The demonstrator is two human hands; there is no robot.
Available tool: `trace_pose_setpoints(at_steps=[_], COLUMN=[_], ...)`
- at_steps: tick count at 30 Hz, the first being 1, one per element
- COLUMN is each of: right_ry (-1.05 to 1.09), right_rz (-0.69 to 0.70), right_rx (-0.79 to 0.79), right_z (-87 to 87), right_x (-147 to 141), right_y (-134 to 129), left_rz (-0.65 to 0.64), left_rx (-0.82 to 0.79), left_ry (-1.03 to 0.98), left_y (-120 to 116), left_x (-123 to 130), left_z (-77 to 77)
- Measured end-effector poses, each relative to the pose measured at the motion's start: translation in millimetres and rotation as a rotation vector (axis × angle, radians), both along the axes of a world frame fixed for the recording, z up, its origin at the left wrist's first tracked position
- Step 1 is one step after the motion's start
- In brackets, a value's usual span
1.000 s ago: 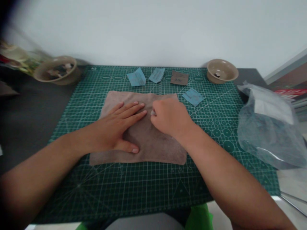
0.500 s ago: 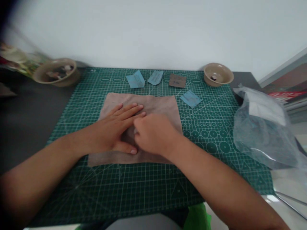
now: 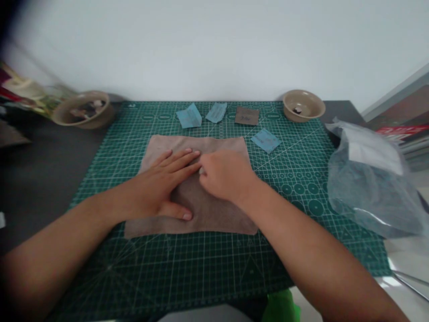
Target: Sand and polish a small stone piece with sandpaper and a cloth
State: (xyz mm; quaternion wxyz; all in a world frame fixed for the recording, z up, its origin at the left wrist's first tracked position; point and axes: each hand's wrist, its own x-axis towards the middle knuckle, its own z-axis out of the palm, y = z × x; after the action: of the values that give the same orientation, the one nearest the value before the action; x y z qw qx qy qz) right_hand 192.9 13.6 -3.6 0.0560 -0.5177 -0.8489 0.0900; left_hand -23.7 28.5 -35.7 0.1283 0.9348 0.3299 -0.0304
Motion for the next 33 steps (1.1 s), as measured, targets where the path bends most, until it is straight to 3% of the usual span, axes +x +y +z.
trace_pose_setpoints(at_steps=[1,3,6,7,9,12,13,17,18,23,24,27,28,31,33], right_ry=[-0.004,0.008,0.060,0.065,0.060,0.028,0.024,0.035,0.030,-0.046,-0.029,0.014,0.017,-0.014,-0.044], right_rz=[-0.097,-0.132,0.140,0.175,0.111,-0.141,-0.142,0.145,0.139,-0.146,-0.136,0.160,0.194,-0.085,-0.183], right_rx=[0.031,0.053,-0.051,-0.074,-0.064,0.028,0.027,-0.036,-0.034,0.063,0.075,-0.039,-0.065,0.009,0.031], right_z=[-0.1,0.6,2.8,3.3,2.8,0.1,-0.6,-0.8,-0.8,-1.9,-1.6,0.3,0.8,1.5,1.5], right_x=[2,3,-3,-5,-3,3,2,-4,-3,7,6,-2,-3,4,6], right_y=[2,3,-5,-6,-3,4,4,-3,-2,6,4,-5,-5,2,5], left_rz=[0.002,0.002,-0.003,-0.006,-0.015,-0.019,-0.017,-0.006,-0.009,-0.019,-0.014,-0.005,-0.005,-0.006,-0.003], left_rx=[0.003,0.007,0.015,0.019,0.026,0.023,0.017,0.003,0.006,0.017,0.015,0.009,0.006,0.004,0.006], left_ry=[0.003,0.000,-0.016,-0.018,-0.017,-0.010,-0.007,-0.012,-0.019,-0.025,-0.021,-0.014,-0.013,-0.008,-0.007], left_y=[0,0,0,0,0,0,0,0,0,1,1,0,0,0,0], left_x=[0,0,-1,-1,-1,-1,-1,0,-1,-2,-2,-1,-1,0,-1], left_z=[-0.3,-1.0,-2.1,-2.4,-2.2,-0.5,0.1,0.1,-0.6,-3.0,-2.8,-1.5,-1.1,-0.4,-0.6])
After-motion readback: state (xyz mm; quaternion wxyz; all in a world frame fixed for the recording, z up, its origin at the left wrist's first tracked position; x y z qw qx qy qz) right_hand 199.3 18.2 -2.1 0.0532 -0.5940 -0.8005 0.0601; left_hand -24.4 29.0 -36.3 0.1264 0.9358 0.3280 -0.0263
